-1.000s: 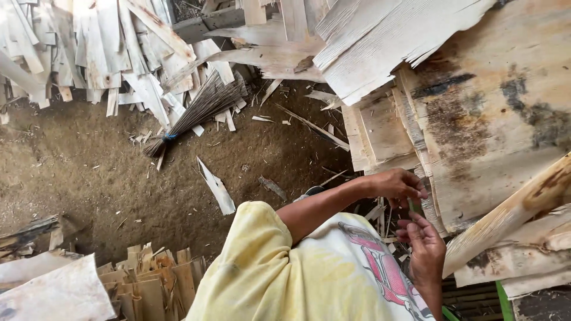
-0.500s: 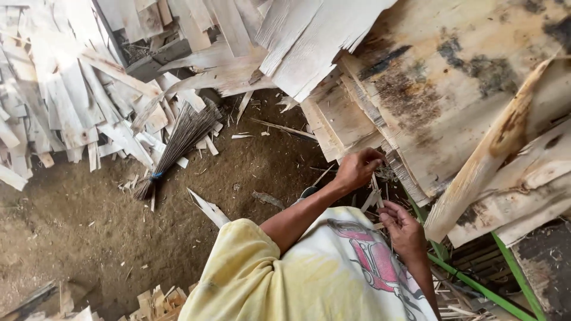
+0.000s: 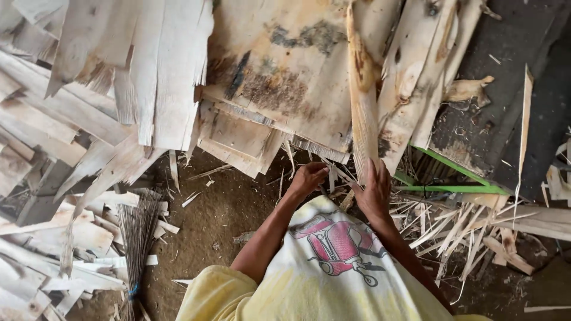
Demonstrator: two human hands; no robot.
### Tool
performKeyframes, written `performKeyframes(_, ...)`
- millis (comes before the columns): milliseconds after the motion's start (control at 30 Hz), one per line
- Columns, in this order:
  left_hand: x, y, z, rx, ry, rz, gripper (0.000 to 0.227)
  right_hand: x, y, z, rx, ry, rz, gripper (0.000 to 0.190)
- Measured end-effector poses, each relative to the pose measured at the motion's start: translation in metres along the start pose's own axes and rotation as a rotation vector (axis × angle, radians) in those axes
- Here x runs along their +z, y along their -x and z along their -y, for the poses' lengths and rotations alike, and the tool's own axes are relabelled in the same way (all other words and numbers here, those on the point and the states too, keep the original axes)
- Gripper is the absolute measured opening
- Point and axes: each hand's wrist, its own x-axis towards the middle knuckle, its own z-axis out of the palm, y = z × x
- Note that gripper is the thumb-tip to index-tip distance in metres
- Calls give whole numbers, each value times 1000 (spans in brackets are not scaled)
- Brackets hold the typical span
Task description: Trimming the edges of thin wood veneer sheets using a large industrial guillotine shear.
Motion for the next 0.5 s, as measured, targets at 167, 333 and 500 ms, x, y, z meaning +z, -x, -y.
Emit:
performKeyframes(167, 23, -4, -18, -21, 1, 62, 51, 13, -10, -18, 34, 72, 90, 103)
performKeyframes(333, 46, -12, -16, -16, 40, 108, 50, 26, -12, -34, 138, 87, 206, 105)
performKeyframes(500, 70, -30, 4, 33, 1, 86, 60, 45, -12, -84, 36, -11, 88, 53)
